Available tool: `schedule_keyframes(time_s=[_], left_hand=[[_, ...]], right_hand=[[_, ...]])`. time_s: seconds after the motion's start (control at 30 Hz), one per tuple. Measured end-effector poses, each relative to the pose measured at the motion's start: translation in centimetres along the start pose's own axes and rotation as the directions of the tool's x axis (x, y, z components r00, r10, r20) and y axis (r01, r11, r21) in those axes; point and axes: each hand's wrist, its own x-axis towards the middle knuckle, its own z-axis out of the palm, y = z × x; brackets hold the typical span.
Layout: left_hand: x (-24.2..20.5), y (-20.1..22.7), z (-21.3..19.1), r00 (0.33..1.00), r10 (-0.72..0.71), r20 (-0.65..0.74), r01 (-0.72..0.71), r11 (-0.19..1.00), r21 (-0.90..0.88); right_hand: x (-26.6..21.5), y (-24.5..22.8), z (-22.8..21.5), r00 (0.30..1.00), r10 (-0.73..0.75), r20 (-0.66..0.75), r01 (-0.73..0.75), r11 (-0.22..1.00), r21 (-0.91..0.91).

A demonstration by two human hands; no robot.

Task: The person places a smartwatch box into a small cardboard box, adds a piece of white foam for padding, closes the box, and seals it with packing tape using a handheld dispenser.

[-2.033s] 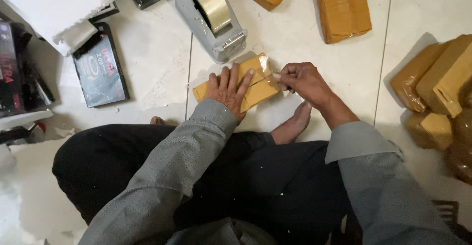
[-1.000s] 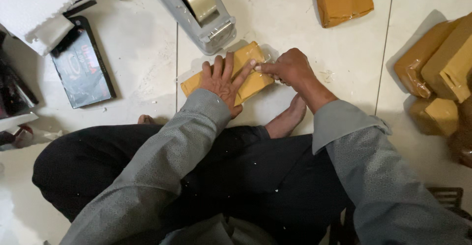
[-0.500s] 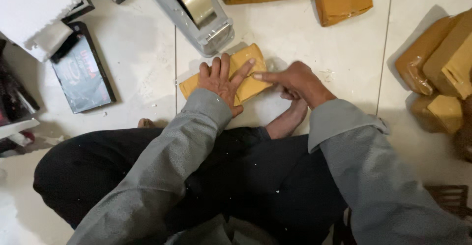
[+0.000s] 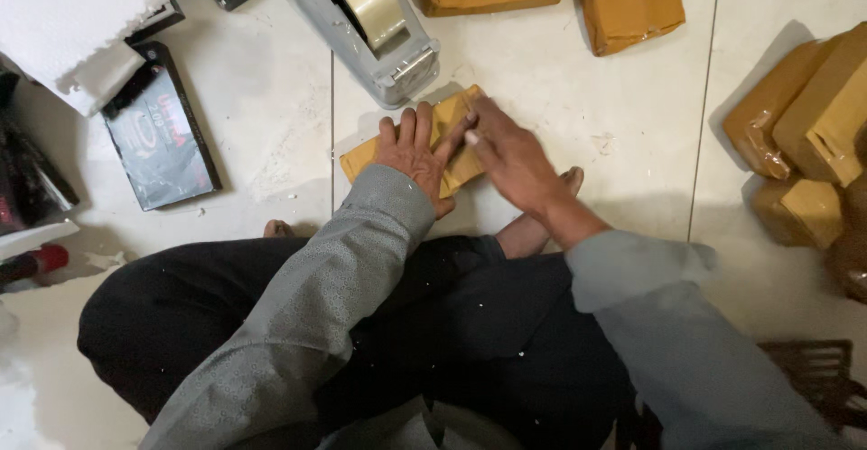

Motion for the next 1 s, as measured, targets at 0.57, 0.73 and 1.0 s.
schedule_keyframes(time_s=[0.57, 0.73, 1.0], left_hand=[[-0.5, 0.0, 0.5, 0.992, -0.062, -0.114, 0.049, 0.993, -0.108], [-0.7, 0.0, 0.8, 0.991, -0.062, -0.122, 0.044, 0.988, -0.147], [0.2, -0.1, 1.8, 0.975, -0.155, -0.158, 0.119, 0.968, -0.219]], right_hand=[[0.6, 5.9, 6.0, 0.986, 0.095, -0.140, -0.147, 0.890, -0.431], [-2.0, 3.4, 5.1, 0.866, 0.496, -0.064, -0.474, 0.774, -0.419], [-7.1, -4.7, 6.0, 0.897, 0.400, -0.186, -0.433, 0.717, -0.547]])
